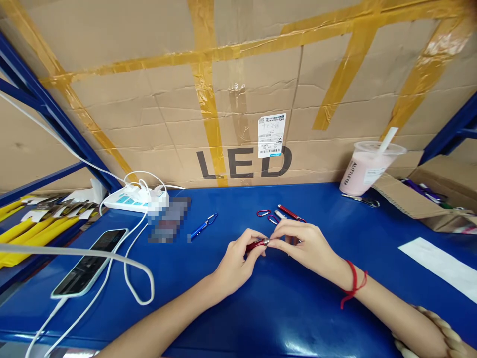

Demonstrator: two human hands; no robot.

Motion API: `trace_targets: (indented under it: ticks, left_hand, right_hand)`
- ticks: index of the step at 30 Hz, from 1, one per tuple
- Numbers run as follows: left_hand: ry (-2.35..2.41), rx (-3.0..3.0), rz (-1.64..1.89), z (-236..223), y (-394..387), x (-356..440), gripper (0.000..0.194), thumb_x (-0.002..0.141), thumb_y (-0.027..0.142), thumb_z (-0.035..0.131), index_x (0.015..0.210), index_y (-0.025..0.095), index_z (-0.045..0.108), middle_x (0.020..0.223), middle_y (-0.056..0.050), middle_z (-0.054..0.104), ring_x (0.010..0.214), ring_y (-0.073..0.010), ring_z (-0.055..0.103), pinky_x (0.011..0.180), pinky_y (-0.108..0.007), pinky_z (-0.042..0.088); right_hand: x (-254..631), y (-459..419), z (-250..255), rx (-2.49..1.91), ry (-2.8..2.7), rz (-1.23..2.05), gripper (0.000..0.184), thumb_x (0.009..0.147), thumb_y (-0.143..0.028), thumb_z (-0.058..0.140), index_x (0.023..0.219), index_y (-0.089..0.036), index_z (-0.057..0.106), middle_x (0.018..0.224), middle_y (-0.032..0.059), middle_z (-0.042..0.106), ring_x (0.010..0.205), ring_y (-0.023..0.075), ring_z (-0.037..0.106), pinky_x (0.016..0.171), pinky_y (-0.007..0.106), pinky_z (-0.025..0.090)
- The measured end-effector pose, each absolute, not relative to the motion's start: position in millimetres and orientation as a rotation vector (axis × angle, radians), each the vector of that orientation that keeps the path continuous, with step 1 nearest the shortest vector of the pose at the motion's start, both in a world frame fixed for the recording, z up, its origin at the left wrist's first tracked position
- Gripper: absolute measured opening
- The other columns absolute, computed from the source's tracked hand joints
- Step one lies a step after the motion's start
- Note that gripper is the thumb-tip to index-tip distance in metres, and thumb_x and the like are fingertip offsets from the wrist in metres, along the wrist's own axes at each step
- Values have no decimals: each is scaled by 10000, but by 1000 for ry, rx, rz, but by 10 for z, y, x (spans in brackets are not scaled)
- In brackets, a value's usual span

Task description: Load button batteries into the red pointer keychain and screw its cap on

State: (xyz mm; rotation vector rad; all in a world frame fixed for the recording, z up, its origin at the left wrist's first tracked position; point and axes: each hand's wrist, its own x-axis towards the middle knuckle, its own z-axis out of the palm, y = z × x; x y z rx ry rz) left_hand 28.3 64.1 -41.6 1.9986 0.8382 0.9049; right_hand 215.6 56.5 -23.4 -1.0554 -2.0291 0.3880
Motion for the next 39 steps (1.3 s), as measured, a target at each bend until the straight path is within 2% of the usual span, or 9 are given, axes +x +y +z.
trace_targets:
  ticks: [9,17,22,26,30,34,39]
  left_hand:
    - [857,2033,917,-442,662,279,130,911,261,426,978,170,490,736,3,612,686,-99,566,635,-184,416]
    - [873,2090,814,-473,619,255,133,915,283,408,948,187,493,807,-4,629,683,-106,588,639,-194,449]
    - [870,2122,732,-470,580,252,73,899,261,427,873,194,440,957,-31,647,853,-162,627,699,-235,476]
    - [840,2166,723,-473,557,240,44,900,216,419,859,200,424,916,-24,650,947,-176,620,730,-235,472]
    - [832,2283,779,-512,540,228,117,910,213,418,796,186,415,827,-22,624,790,-153,623,652,-217,455]
    - [786,2492,835,-555,560,220,153,931,214,394,799,171,458,760,-20,587,671,-126,566,622,-217,437]
    - [674,2674,936,-533,609,218,213,953,208,337,812,158,488,756,-37,596,676,-123,551,626,-216,449]
  right_hand:
    - [2184,574,-225,-1063,-1973,386,124,785,-324,652,806,-204,670,721,-10,596,562,66,514,534,180,393]
    - [2211,608,-218,-1093,-1983,677,251,765,-408,650,693,-169,677,729,16,597,542,66,482,509,192,383]
    - [2232,652,-254,-1080,-2043,803,225,748,-374,671,665,-165,678,674,10,584,553,75,498,514,190,390]
    - [2245,638,-249,-962,-2240,713,227,845,-326,570,711,-171,667,712,6,587,605,73,540,561,175,404]
    - [2237,586,-242,-859,-2384,650,281,928,-235,424,761,-150,633,752,5,566,519,29,496,567,157,398]
    - [2181,541,-258,-862,-2356,601,301,916,-180,402,686,-131,589,660,10,547,572,59,513,562,160,387]
    - [2121,518,-288,-989,-2154,1110,369,923,-285,381,621,-114,507,587,3,510,418,44,477,449,149,388]
